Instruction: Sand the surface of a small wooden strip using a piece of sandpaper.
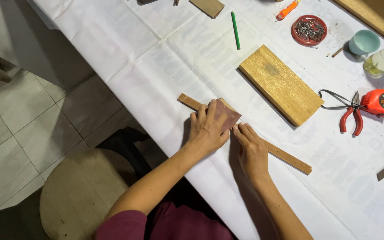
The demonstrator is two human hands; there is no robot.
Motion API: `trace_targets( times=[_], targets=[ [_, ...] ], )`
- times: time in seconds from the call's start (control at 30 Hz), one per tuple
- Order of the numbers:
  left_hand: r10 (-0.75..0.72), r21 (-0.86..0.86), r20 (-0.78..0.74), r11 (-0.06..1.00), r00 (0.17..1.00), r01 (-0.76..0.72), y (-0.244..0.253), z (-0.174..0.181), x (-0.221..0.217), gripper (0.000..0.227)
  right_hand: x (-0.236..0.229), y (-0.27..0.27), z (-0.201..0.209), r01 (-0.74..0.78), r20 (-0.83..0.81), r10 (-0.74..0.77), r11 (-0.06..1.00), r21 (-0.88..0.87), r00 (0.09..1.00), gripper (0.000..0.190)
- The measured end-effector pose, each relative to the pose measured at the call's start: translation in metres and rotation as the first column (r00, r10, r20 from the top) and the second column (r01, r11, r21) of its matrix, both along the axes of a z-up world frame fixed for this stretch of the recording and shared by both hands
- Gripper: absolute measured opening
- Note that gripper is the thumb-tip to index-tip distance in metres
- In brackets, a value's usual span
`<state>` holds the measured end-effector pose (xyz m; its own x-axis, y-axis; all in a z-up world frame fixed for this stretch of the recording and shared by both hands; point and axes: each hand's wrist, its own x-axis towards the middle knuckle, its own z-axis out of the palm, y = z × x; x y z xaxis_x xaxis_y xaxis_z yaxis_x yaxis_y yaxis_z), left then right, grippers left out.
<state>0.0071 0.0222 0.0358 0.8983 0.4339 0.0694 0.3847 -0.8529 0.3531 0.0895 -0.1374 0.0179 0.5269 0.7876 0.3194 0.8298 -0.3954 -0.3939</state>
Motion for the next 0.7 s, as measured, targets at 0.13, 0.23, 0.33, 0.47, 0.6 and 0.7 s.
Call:
trace_targets(
  times=[0.13, 0.23, 0.33, 0.47, 0.6, 0.7],
  targets=[
    [0.073, 0.030, -0.013, 0.997, 0.997, -0.072, 0.040, -0.004, -0.015, 0.032, 0.003, 0.001, -0.009, 0.015, 0.017, -0.015, 1.000, 0.009, 1.000, 0.045],
    [0.187, 0.033, 0.008, 0.982, 0.982, -0.187, 0.067, 0.012, -0.025, 0.033, 0.005, 0.001, -0.015, 0.019, 0.024, -0.019, 1.000, 0.006, 1.000, 0.042],
    [0.258, -0.037, 0.000, 0.966, 0.966, -0.258, 0.082, 0.018, -0.024, 0.050, 0.007, 0.003, -0.017, 0.024, 0.025, -0.024, 1.000, 0.015, 0.999, 0.042],
    [0.216, -0.166, 0.081, 0.966, 0.973, -0.200, 0.085, 0.022, -0.017, 0.105, 0.010, 0.009, 0.004, 0.031, -0.171, -0.020, 0.997, 0.066, 0.985, 0.045],
    [-0.030, -0.292, -0.023, 0.956, 0.999, 0.022, 0.066, 0.031, -0.012, 0.117, 0.011, 0.015, 0.026, 0.021, -0.322, 0.007, 0.996, 0.084, 0.947, 0.062],
    [-0.196, -0.221, 0.024, 0.955, 0.980, 0.196, 0.044, 0.019, -0.020, 0.079, 0.019, 0.013, 0.012, 0.004, -0.298, 0.016, 0.998, 0.064, 0.955, 0.057]
  ],
)
